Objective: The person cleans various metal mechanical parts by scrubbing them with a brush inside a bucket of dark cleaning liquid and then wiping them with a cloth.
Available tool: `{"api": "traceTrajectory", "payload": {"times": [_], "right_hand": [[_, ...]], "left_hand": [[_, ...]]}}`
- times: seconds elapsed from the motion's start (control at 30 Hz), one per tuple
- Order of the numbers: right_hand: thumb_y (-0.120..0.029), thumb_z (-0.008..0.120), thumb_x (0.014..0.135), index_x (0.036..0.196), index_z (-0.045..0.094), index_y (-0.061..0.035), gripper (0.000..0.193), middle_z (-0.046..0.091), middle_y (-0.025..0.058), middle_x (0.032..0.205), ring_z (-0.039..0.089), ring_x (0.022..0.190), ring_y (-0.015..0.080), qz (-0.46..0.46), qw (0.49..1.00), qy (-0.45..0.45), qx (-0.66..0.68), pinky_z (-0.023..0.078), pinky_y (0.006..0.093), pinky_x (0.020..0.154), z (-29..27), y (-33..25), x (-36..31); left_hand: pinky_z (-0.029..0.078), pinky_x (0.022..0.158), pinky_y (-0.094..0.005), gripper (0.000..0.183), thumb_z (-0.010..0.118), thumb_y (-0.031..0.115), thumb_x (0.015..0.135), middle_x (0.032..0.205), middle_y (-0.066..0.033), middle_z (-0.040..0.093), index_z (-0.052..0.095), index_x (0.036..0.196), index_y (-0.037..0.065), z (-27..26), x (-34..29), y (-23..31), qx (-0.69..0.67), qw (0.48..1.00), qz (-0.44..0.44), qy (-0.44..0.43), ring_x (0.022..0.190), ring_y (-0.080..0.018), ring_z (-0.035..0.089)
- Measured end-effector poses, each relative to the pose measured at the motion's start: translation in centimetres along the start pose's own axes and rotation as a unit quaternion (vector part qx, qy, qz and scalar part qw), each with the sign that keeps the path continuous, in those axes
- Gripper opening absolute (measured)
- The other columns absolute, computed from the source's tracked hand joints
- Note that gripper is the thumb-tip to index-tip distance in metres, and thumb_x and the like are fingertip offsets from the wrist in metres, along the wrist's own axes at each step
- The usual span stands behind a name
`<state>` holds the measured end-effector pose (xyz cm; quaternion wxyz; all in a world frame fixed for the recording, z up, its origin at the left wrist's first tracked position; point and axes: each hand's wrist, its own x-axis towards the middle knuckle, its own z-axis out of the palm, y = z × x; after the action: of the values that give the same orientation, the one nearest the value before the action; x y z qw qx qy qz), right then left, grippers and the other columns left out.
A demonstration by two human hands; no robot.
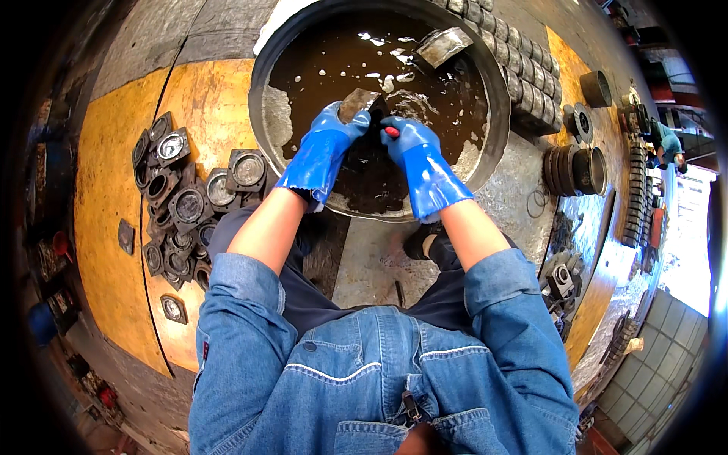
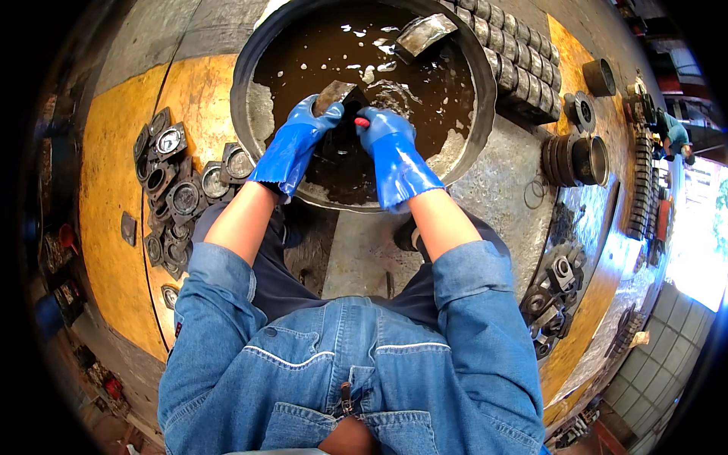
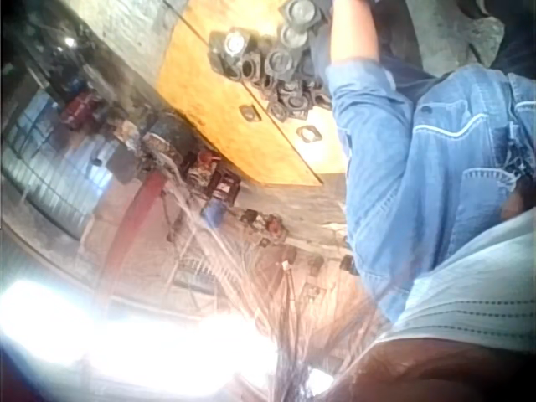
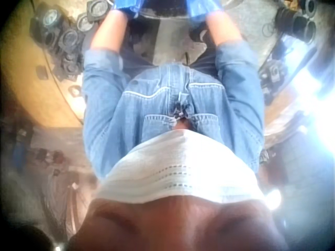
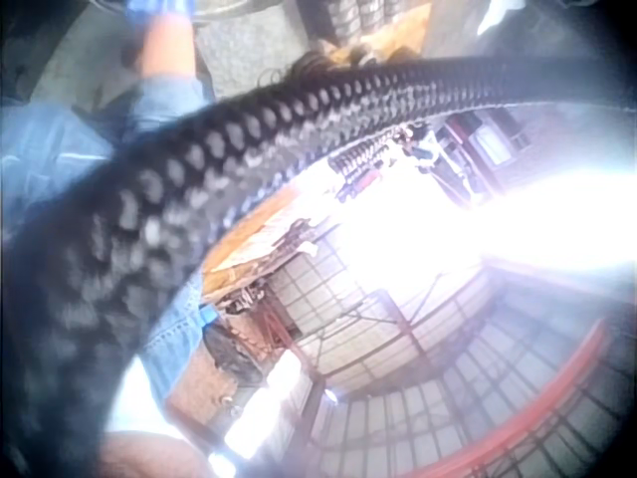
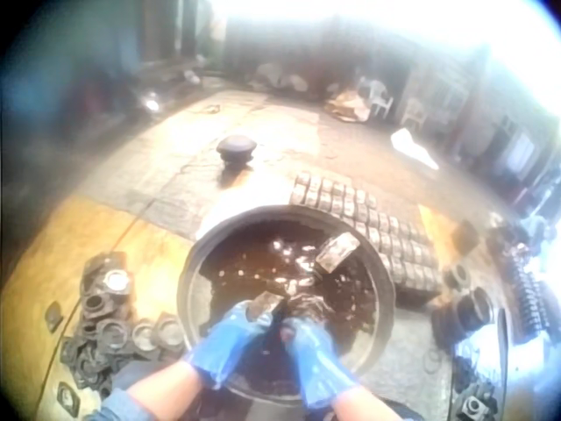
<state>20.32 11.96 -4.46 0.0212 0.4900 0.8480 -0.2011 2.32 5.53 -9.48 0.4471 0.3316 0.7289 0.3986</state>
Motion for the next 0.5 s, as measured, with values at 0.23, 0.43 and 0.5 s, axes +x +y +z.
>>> {"api": "traceTrajectory", "payload": {"times": [0.23,0.43,0.5], "right_hand": [[-0.040,0.075,0.087,0.112,0.076,-0.0101,0.039,0.076,0.0187,0.107,0.073,0.101,0.0365,0.076,0.977,-0.150,0.134,0.057,0.0420,0.087,-0.3,0.1,0.8],[-0.039,0.079,0.083,0.112,0.075,-0.0054,0.044,0.076,0.0192,0.106,0.074,0.097,0.0331,0.107,0.947,-0.263,0.150,0.057,0.0412,0.086,-4.0,-1.5,1.2],[-0.040,0.077,0.084,0.113,0.075,-0.0063,0.045,0.076,0.0196,0.109,0.073,0.102,0.0350,0.098,0.962,-0.240,0.088,0.058,0.0424,0.089,-3.1,-2.3,1.0]], "left_hand": [[0.054,0.100,-0.0378,0.075,0.081,0.042,0.089,0.126,-0.0195,0.070,0.055,0.142,-0.006,-0.3,-0.3,0.1,0.016,1.000,-0.018,0.015,0.115,-0.0261,0.068],[0.052,0.105,-0.0420,0.079,0.077,0.051,0.085,0.133,-0.0224,0.068,0.056,0.145,0.002,-0.4,-1.1,1.3,0.007,1.000,-0.022,-0.001,0.123,-0.0353,0.067],[0.052,0.105,-0.0421,0.081,0.077,0.051,0.085,0.134,-0.0227,0.067,0.055,0.146,0.002,-0.5,-1.1,1.4,0.031,0.999,-0.028,0.006,0.124,-0.0351,0.066]]}}
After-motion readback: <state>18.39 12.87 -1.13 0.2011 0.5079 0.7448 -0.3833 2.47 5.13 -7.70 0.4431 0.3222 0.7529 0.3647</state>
